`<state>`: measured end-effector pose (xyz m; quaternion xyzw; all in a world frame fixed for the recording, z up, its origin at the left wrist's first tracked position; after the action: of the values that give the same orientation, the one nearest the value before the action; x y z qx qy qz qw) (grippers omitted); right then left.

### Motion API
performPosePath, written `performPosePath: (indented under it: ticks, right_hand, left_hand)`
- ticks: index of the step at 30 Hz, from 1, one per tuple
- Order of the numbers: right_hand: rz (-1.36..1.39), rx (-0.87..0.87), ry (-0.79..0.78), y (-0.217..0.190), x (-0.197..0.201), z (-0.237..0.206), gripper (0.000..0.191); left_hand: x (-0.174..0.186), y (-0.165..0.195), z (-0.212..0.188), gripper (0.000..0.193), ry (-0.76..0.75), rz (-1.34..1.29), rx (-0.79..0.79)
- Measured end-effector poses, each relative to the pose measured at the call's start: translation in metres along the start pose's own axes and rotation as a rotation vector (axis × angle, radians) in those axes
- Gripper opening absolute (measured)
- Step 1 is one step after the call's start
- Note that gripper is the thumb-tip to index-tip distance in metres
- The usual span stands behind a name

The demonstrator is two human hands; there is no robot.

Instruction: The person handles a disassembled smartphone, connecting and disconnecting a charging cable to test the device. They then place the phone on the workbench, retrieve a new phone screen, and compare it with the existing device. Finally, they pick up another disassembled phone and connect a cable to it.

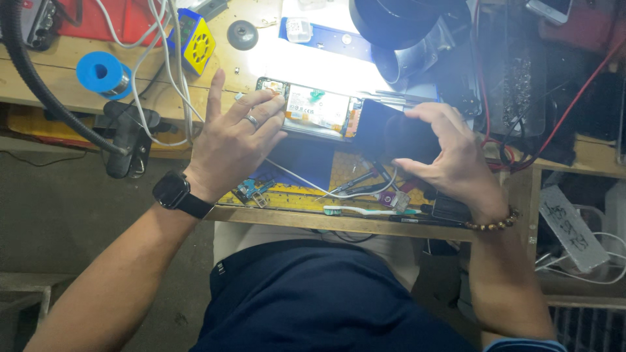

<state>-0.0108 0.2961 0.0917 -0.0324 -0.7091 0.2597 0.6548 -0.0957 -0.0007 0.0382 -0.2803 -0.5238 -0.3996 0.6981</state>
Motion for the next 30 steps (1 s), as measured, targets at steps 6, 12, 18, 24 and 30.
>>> performPosePath:
  ticks: [6, 12, 18, 24, 30]
  right_hand:
    - [0.089, -0.008, 0.039, -0.019, -0.003, 0.012, 0.071]
    - [0.011, 0.118, 0.071, -0.044, -0.014, 0.044, 0.074]
    - [-0.148, 0.219, 0.085, -0.065, -0.02, 0.067, 0.078]
    - [-0.124, 0.266, 0.065, -0.067, -0.021, 0.075, 0.08]
    - [0.166, 0.163, 0.21, -0.02, 0.0, 0.032, 0.061]
  left_hand:
    - [0.001, -0.013, 0.0, 0.027, -0.012, -0.137, -0.008]
    - [0.015, -0.02, 0.01, 0.08, -0.024, -0.362, 0.031]
    - [0.028, 0.004, 0.041, 0.114, -0.086, -0.175, -0.055]
    - [0.02, 0.007, 0.065, 0.097, -0.147, -0.148, -0.051]
    - [0.012, -0.01, 0.073, 0.083, -0.129, -0.286, -0.038]
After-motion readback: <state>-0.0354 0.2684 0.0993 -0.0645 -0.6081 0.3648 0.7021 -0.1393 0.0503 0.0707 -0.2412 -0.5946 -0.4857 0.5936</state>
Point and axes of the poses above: each hand's wrist, its own z-axis towards the middle knuckle, its own x-axis out of the back of the hand, y = z × x, the point moved 5 cm from there along z, towards the middle knuckle, and after that the axes turned 15 degrees about -y, right-handed, at the moved point
